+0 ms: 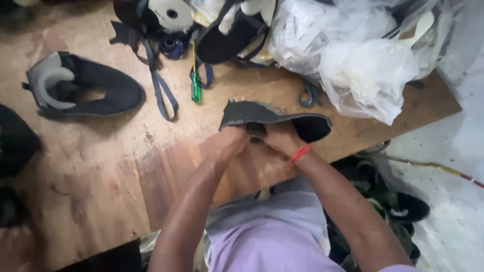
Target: Assembling shoe uppers by manually inserting and aligning internal lining components.
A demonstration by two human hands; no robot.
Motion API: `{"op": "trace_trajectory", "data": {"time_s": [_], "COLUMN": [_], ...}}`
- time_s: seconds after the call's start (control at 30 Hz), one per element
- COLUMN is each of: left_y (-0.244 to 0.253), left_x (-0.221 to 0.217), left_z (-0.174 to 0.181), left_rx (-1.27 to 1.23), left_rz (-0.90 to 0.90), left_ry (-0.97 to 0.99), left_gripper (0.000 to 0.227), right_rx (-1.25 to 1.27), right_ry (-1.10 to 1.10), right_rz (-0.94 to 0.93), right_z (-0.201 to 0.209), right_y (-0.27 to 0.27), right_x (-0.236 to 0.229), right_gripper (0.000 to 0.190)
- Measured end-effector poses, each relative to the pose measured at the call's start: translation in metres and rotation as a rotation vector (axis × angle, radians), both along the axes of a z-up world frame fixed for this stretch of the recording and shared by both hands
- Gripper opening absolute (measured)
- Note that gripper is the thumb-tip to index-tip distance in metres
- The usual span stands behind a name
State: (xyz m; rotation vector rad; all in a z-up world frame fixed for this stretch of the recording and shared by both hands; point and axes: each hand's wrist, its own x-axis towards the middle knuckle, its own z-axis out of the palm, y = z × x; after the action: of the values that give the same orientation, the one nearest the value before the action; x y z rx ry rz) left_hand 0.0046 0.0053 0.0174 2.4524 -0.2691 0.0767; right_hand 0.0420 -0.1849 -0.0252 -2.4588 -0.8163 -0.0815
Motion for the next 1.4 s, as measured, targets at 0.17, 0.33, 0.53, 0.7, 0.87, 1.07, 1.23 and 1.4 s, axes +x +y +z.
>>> {"op": "trace_trajectory", "data": {"time_s": [0.17, 0.33, 0.53, 0.7, 0.87, 1.07, 1.23, 1.4], "left_y": [-0.002, 0.013, 0.017, 0.005, -0.006, -0.009, -0.006, -0.001], "left_x": [-0.008, -0.001, -0.005, -0.011, -0.011, -0.013, -0.014, -0.016], "left_z": [0.032, -0.059, -0.037, -0.030, -0.028, -0.077, -0.068, -0.049], "left_rx": [0.185, 0.149, 0.075, 0.181, 0.208, 0.134, 0.495, 0.469], "left_rz": [0.080, -0.034, -0.043, -0.020, -0.099, -0.167, -0.280, -0.343], "left_ry": [0.446, 0.281, 0.254, 0.417, 0.323, -0.413, -0.243, -0.447], "left_gripper": [0.042, 0.038, 0.037, 0.039, 0.041, 0.035, 0.059, 0.058], "right_rx": [-0.202, -0.119, 0.133, -0.043, -0.247, -0.133, -0.187, -0.298], "right_ry": [-0.207, -0.102, 0.093, -0.132, -0.090, 0.154, 0.108, -0.082], "right_rz": [-0.124, -0.284, -0.371, -0.221, 0.081, -0.063, 0.064, 0.176], "right_z": [-0.059, -0.055, -0.031, -0.068, -0.056, -0.005, -0.036, -0.005], "right_y": [-0.008, -0.002, 0.004, -0.014, -0.036, -0.027, -0.043, -0.045], "right_x": [0.020, 0.021, 0.015, 0.031, 0.053, 0.023, 0.024, 0.005], "right_gripper": [0.042, 0.034, 0.026, 0.034, 0.051, 0.051, 0.046, 0.048]}}
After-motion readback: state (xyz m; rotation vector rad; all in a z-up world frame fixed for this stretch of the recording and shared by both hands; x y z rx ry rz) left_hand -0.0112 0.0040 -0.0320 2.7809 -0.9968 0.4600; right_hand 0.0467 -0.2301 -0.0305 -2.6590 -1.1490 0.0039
